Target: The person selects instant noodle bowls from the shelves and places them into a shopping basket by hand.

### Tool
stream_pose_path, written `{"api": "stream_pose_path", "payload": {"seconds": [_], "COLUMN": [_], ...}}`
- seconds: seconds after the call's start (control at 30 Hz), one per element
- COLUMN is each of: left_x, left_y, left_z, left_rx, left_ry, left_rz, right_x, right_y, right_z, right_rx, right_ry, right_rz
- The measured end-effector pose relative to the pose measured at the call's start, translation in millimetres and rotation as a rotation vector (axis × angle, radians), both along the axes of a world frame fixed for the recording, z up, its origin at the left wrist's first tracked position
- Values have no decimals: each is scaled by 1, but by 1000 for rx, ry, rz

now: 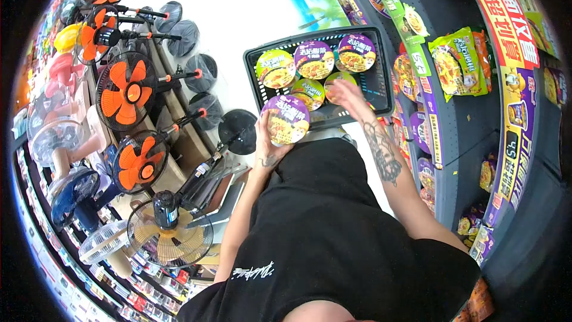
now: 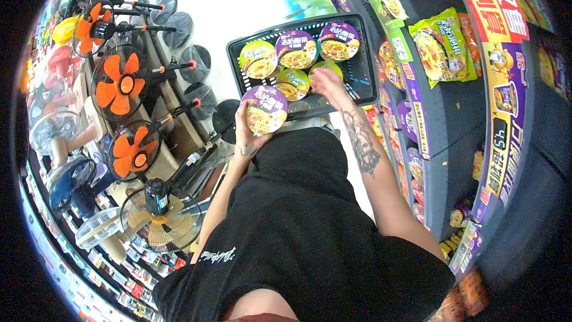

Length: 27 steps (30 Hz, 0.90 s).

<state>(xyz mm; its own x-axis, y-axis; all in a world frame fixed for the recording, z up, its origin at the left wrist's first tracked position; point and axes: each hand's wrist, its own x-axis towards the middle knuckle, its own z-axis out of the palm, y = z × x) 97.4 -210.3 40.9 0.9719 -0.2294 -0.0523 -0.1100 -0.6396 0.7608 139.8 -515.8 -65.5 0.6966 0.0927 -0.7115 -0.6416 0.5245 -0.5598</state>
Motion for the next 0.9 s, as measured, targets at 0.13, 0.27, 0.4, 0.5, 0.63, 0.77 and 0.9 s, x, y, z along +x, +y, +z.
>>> {"api": "stream_pose_path", "payload": {"seconds": [0.13, 0.27, 0.4, 0.5, 0.63, 0.77, 0.9], "left_x": [9, 16, 24, 27, 18, 8, 4], "left_y": [-9, -8, 0, 6, 13, 20, 23], "left_z": [-17, -26, -26, -26, -38, -46, -55], "left_rx": [-25, 103, 352, 364, 461, 517, 645], "left_ry": [-74, 17, 28, 57, 127, 166, 67], "left_rz": [-4, -23, -93, -97, -141, -213, -267], "right_x": [-5, -4, 14, 21, 9, 6, 11], "right_y": [64, 93, 95, 101, 108, 118, 123], "right_z": [69, 21, 33, 36, -34, -37, -41], "right_rx": [-61, -310, -184, -326, -365, -689, -682], "right_ry": [-34, -265, -118, -274, -312, -389, -332], "right_rz": [346, 525, 524, 517, 593, 658, 640]}}
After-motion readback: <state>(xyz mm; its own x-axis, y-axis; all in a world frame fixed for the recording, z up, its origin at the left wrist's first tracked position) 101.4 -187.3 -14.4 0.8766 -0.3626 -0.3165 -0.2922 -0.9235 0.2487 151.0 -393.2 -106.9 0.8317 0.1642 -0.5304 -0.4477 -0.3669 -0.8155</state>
